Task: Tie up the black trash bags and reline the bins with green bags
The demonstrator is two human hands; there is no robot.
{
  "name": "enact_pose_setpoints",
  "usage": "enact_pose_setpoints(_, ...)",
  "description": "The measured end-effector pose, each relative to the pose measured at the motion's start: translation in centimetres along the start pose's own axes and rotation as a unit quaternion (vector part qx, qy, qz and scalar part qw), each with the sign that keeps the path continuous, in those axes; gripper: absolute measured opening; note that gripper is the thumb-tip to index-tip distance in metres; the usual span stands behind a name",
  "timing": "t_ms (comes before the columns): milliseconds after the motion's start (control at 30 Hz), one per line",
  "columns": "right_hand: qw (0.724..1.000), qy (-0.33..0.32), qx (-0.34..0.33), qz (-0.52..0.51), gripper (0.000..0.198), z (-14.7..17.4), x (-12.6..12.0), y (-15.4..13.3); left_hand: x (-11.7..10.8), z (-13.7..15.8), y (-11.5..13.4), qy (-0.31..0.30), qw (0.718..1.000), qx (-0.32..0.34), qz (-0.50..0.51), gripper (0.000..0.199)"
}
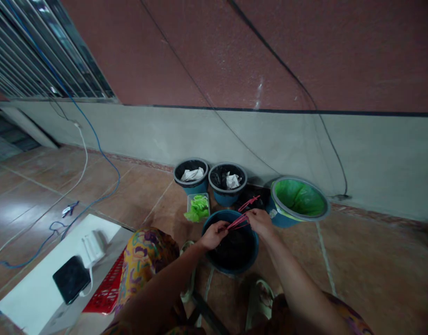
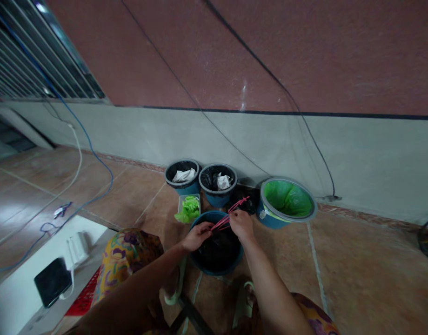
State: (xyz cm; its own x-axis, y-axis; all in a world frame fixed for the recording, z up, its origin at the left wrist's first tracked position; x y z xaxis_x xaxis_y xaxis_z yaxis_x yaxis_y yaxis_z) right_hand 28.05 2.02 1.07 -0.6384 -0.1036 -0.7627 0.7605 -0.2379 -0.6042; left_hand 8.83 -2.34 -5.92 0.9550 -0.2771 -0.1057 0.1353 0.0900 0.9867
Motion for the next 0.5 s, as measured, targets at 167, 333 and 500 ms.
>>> enact_pose_setpoints(167, 1.0, 0.007, -0.015, 0.009, 0.03, -0.1, -0.4, 0.0, -0.5, -0.4, -0.9, 0.131, 0.99, -0.042, 0.034, 0.002)
enact_pose_setpoints(333, 0.993, -0.032, -0.068, -0.095, 0.023, 0.2, -1.0, -0.4, -0.4, -1.2, -1.7, 0.215, 0.967, -0.1, 0.089, 0.009)
enact_pose_setpoints(500, 0.946, -0.145, -0.148, -0.25, 0.033, 1.8, -0.4, -2.8, 1.0, -1.5, -1.0, 0.087, 0.993, -0.078, 0.0, 0.007)
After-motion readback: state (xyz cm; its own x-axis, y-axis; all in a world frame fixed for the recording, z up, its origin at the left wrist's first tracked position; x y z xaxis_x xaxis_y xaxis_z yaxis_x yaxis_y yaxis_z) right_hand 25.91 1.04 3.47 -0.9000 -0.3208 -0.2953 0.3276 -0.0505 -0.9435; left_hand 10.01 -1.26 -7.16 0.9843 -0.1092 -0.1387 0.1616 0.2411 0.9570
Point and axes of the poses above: each hand's wrist, its own z-axis away from the middle knuckle, its own x-axis out of the palm, y = z × x, the point moved 4 cm from there along -z, towards the middle knuckle, and after that the axes turned 2 degrees about y, right-handed, at the moved point
